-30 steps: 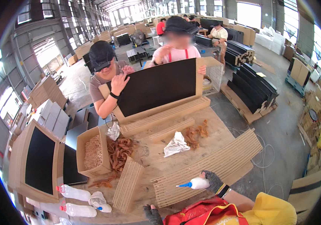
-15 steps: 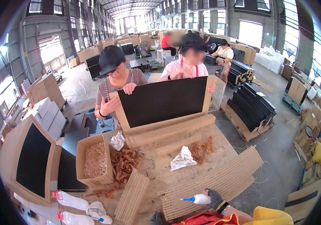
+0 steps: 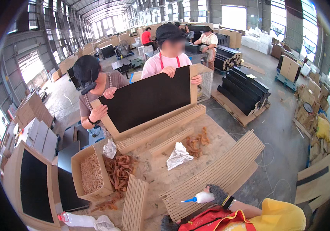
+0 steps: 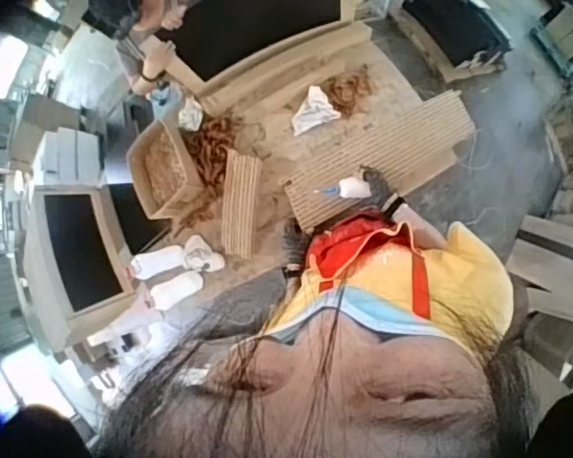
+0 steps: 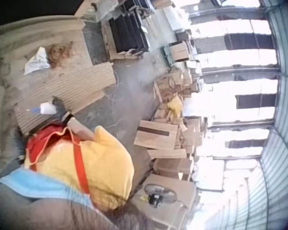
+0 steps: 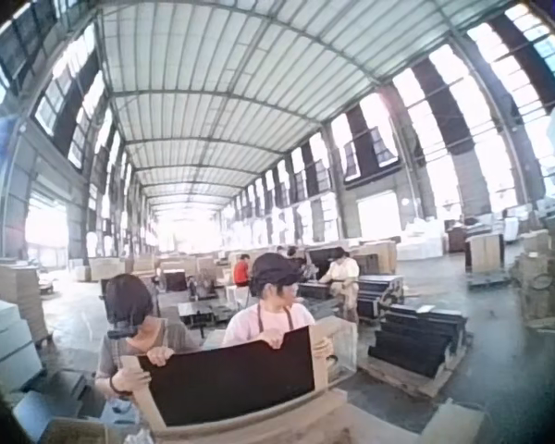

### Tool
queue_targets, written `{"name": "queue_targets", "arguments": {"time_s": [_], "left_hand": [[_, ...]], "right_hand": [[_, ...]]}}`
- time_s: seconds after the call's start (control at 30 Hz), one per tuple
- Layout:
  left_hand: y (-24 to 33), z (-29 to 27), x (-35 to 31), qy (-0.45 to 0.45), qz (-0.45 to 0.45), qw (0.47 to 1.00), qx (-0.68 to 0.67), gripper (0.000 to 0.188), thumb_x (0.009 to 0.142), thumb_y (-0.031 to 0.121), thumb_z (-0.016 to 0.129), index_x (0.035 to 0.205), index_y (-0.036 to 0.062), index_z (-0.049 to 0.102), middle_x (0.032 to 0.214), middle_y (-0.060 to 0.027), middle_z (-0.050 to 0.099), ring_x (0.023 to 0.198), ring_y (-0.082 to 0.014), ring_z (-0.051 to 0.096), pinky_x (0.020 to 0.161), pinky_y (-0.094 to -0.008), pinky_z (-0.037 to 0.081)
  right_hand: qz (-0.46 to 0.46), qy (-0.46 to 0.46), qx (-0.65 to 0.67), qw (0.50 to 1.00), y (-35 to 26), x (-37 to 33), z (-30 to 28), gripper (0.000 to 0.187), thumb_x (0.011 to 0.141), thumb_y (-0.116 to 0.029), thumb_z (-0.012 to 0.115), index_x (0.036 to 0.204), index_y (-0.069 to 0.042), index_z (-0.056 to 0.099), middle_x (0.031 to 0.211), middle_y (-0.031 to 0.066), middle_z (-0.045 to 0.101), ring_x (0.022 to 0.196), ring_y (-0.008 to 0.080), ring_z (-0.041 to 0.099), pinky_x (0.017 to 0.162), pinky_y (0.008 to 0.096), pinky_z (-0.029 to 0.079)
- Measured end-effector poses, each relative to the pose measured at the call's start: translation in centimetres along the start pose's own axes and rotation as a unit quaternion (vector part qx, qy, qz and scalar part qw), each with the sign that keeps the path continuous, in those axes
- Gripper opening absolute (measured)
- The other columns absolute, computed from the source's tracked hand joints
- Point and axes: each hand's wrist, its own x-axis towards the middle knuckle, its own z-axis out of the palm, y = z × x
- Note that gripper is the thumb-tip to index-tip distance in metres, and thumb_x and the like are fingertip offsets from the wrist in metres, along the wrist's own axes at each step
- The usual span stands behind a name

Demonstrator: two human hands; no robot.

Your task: The recorder is applying wood glue to several thin wooden slats positioned on a workbench, while coworkers assist in assembling wooden frames.

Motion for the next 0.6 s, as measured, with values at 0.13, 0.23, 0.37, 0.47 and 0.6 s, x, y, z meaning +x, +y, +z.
{"name": "queue_targets", "arguments": {"time_s": [0.13,0.23,0.37,0.47,0.6], "left_hand": [[2.0,-1.7,0.0,-0.077,0.035,0.995,0.043,0.06,0.083,0.038,0.079,0.131,0.0073,0.06,0.114,-0.0216,0.066,0.105,-0.0427,0.059,0.09,-0.0519,0.05],[4.8,-3.1,-0.3,-0.084,0.077,0.992,0.05,0.068,0.086,0.041,0.076,0.137,0.0003,0.055,0.122,-0.0269,0.062,0.105,-0.0472,0.057,0.09,-0.054,0.049],[-0.6,-0.3,0.6,-0.083,0.021,0.996,-0.003,0.073,0.09,0.048,0.073,0.139,-0.0012,0.054,0.129,-0.0274,0.06,0.115,-0.045,0.057,0.097,-0.0517,0.05],[2.6,-1.1,2.3,-0.073,0.023,0.997,0.0,0.072,0.089,0.048,0.074,0.139,-0.0012,0.054,0.129,-0.0273,0.06,0.115,-0.0449,0.058,0.097,-0.0515,0.05],[4.9,-1.7,4.3,-0.073,0.035,0.997,0.007,0.072,0.089,0.047,0.074,0.138,-0.0011,0.054,0.128,-0.0272,0.06,0.114,-0.0448,0.058,0.097,-0.0512,0.05]], "right_hand": [[0.031,-0.018,-0.001,0.999,0.9,-0.5,0.9,0.042,0.076,-0.021,0.078,0.115,-0.008,0.07,0.1,0.0151,0.071,0.097,0.0392,0.068,0.099,0.0473,0.051],[0.037,-0.01,0.038,0.999,1.6,-1.1,1.3,0.04,0.077,-0.021,0.078,0.115,-0.008,0.071,0.1,0.0148,0.071,0.096,0.0391,0.068,0.098,0.0473,0.051],[0.015,0.014,0.022,1.0,1.5,-1.0,1.6,0.041,0.078,-0.023,0.078,0.115,-0.008,0.071,0.102,0.0143,0.071,0.098,0.0389,0.068,0.1,0.0478,0.051],[0.114,-0.021,0.08,0.99,3.1,-1.9,2.8,0.04,0.08,-0.021,0.075,0.117,-0.008,0.071,0.11,0.0157,0.071,0.108,0.039,0.067,0.103,0.0477,0.05],[-0.012,0.035,-0.001,0.999,5.0,-2.8,4.2,0.037,0.085,-0.019,0.07,0.12,-0.008,0.071,0.122,0.0174,0.07,0.122,0.0388,0.063,0.106,0.0472,0.049]]}}
